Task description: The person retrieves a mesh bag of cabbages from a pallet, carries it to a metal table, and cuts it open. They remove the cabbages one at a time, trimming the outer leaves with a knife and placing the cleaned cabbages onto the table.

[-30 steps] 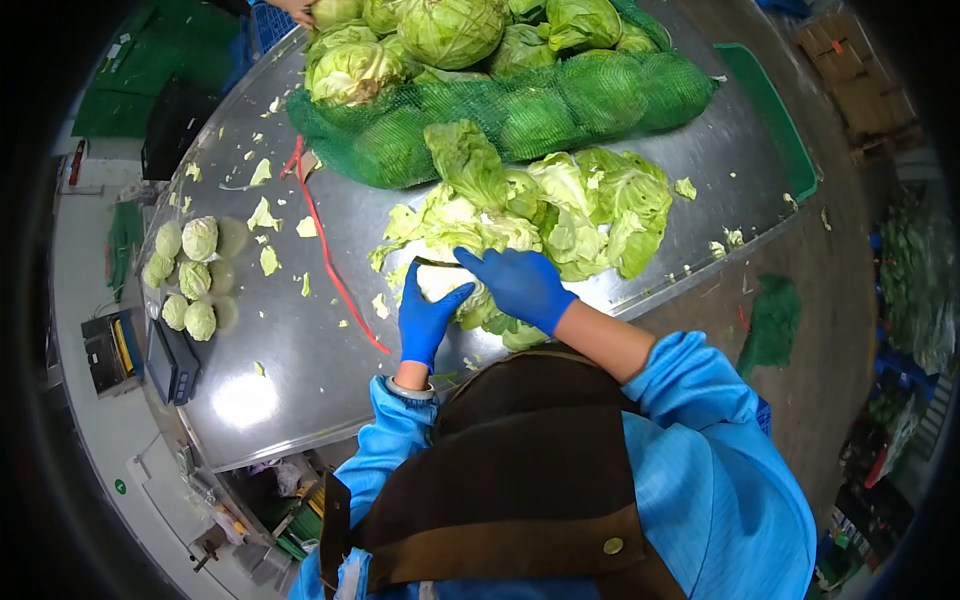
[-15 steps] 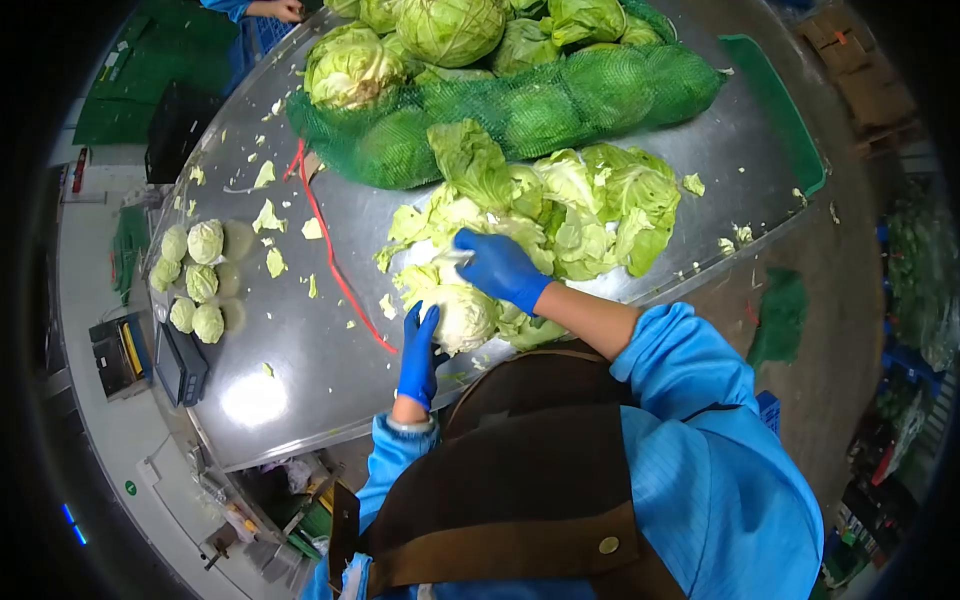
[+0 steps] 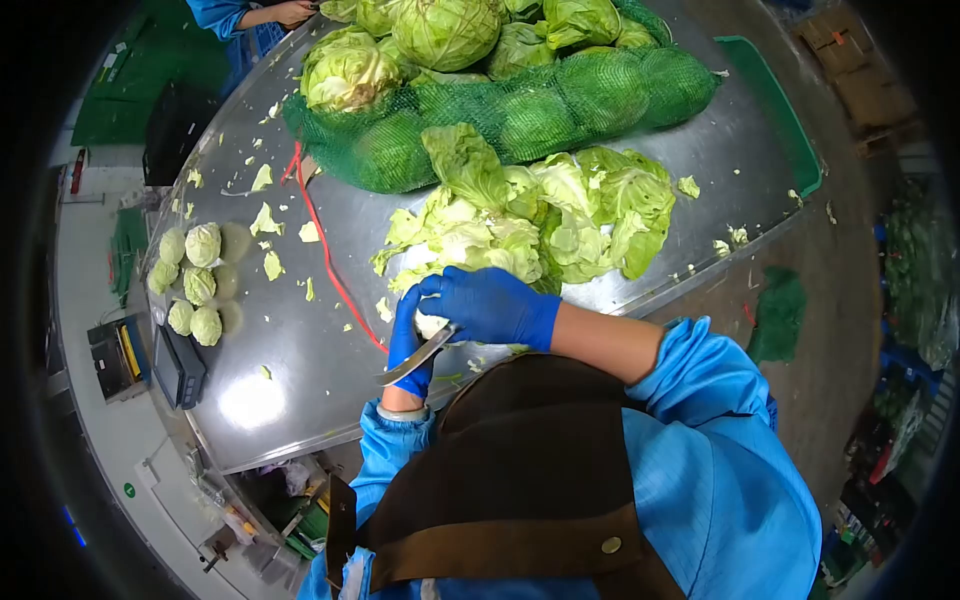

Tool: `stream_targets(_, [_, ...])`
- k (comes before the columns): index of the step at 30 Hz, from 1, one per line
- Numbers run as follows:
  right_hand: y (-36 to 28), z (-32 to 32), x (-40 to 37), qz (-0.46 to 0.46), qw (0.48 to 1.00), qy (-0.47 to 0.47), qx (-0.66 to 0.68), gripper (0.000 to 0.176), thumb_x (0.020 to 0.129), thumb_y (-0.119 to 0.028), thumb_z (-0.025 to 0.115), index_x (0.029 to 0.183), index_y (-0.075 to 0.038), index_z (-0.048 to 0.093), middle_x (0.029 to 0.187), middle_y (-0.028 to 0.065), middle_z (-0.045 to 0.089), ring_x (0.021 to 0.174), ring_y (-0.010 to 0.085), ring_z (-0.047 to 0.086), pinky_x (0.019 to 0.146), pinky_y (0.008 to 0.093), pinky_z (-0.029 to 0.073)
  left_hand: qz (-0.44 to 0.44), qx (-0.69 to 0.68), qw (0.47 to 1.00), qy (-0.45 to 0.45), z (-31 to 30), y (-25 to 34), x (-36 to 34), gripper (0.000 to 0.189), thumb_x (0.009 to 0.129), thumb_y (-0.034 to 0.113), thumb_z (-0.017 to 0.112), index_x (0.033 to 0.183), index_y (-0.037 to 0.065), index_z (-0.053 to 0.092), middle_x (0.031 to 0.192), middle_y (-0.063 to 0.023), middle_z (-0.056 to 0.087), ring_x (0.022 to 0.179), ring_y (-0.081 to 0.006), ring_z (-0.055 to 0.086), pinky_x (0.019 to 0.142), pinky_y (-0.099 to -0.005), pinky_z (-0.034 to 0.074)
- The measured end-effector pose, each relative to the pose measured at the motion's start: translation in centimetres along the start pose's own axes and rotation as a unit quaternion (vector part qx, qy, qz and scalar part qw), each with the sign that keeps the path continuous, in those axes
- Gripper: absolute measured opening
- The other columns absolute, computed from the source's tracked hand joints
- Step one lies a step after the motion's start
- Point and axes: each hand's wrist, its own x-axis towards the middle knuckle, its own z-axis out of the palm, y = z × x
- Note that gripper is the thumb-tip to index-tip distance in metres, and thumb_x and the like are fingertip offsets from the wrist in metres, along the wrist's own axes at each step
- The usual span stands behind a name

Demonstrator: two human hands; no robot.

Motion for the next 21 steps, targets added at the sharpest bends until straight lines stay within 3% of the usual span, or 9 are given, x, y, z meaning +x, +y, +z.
stream_targets(1, [0.6, 0.0, -0.1, 0.019, 0.997, 0.011, 0.076, 0.036, 0.078, -0.02, 0.076, 0.109, -0.011, 0.06, 0.11, 0.0052, 0.059, 0.088, 0.0263, 0.063, 0.076, 0.0334, 0.052, -0.166, -0.293, 0.941, 0.037, 0.2, -0.3, 0.0, 0.05, 0.086, 0.028, 0.067, 0.13, 0.011, 0.051, 0.116, -0.0068, 0.058, 0.105, -0.0196, 0.058, 0.087, -0.0348, 0.049])
stream_targets(3, [2.0, -0.2, -0.8, 0.058, 0.972, 0.034, 0.226, 0.025, 0.078, -0.016, 0.076, 0.097, -0.009, 0.06, 0.097, 0.006, 0.06, 0.084, 0.0266, 0.061, 0.074, 0.0321, 0.05, -0.19, -0.186, 0.957, 0.111, 1.9, 3.5, -1.3, 0.048, 0.087, 0.029, 0.065, 0.129, 0.009, 0.051, 0.116, -0.0077, 0.059, 0.102, -0.02, 0.06, 0.087, -0.0354, 0.05])
stream_targets(6, [5.0, 0.3, -2.7, 0.139, 0.83, 0.279, 0.463, 0.024, 0.076, 0.001, 0.073, 0.094, -0.006, 0.058, 0.09, 0.0003, 0.058, 0.084, 0.01, 0.056, 0.077, 0.0269, 0.048, -0.209, -0.345, 0.914, 0.048, 0.6, 2.7, -1.6, 0.057, 0.088, 0.034, 0.062, 0.136, 0.008, 0.046, 0.129, -0.0093, 0.055, 0.116, -0.0233, 0.055, 0.097, -0.0385, 0.046])
stream_targets(7, [7.9, 1.2, -3.9, 0.24, 0.784, 0.343, 0.458, 0.026, 0.075, -0.008, 0.076, 0.096, -0.006, 0.062, 0.089, 0.0014, 0.06, 0.08, 0.0083, 0.056, 0.073, 0.0265, 0.05, -0.19, -0.36, 0.913, 0.038, 0.4, 2.7, -1.9, 0.062, 0.087, 0.035, 0.062, 0.139, 0.007, 0.044, 0.134, -0.0104, 0.052, 0.121, -0.0245, 0.052, 0.101, -0.0393, 0.044])
stream_targets(9, [7.2, -2.2, -5.0, 0.424, 0.811, 0.283, 0.288, 0.032, 0.074, -0.012, 0.08, 0.1, -0.007, 0.062, 0.093, 0.0016, 0.06, 0.08, 0.0071, 0.056, 0.071, 0.0253, 0.05, -0.093, -0.278, 0.956, 0.007, 0.2, 3.5, -2.3, 0.072, 0.082, 0.036, 0.065, 0.142, 0.006, 0.039, 0.139, -0.0112, 0.047, 0.127, -0.0255, 0.047, 0.105, -0.0391, 0.04])
stream_targets(11, [4.2, -1.7, -3.7, 0.178, 0.92, 0.32, 0.141, 0.049, 0.071, -0.03, 0.084, 0.109, -0.008, 0.063, 0.096, 0.0027, 0.062, 0.081, 0.015, 0.061, 0.072, 0.032, 0.05, -0.027, -0.217, 0.976, -0.018, 0.6, 4.6, -2.4, 0.081, 0.077, 0.037, 0.068, 0.145, 0.006, 0.036, 0.143, -0.0116, 0.042, 0.131, -0.0265, 0.042, 0.109, -0.0392, 0.035])
stream_targets(13, [0.2, -2.2, -2.6, 0.201, 0.929, 0.222, 0.217, 0.05, 0.074, -0.039, 0.08, 0.11, -0.009, 0.063, 0.098, 0.0063, 0.062, 0.083, 0.0243, 0.064, 0.074, 0.0358, 0.051, 0.004, -0.183, 0.982, -0.037, 1.3, 5.8, -2.3, 0.091, 0.072, 0.039, 0.072, 0.147, 0.005, 0.033, 0.147, -0.0117, 0.039, 0.135, -0.0273, 0.037, 0.112, -0.0396, 0.03])
stream_targets(20, [0.4, -2.1, -1.9, 0.027, 0.984, 0.126, -0.123, 0.013, 0.082, -0.025, 0.065, 0.083, -0.013, 0.06, 0.08, 0.0046, 0.059, 0.071, 0.0224, 0.062, 0.057, 0.0359, 0.049, 0.089, 0.035, 0.992, -0.077, -0.9, 5.5, -1.6, 0.108, 0.062, 0.04, 0.08, 0.149, 0.004, 0.029, 0.153, -0.0124, 0.031, 0.139, -0.0267, 0.031, 0.116, -0.0397, 0.023])
stream_targets(21, [1.2, -1.5, -2.2, 0.043, 0.978, 0.172, -0.112, 0.014, 0.081, -0.025, 0.065, 0.083, -0.012, 0.061, 0.078, 0.0051, 0.06, 0.07, 0.0232, 0.062, 0.057, 0.0361, 0.05, 0.075, 0.016, 0.993, -0.086, -0.8, 5.8, -1.7, 0.109, 0.061, 0.04, 0.081, 0.149, 0.004, 0.029, 0.153, -0.0123, 0.031, 0.139, -0.0267, 0.032, 0.116, -0.0399, 0.024])
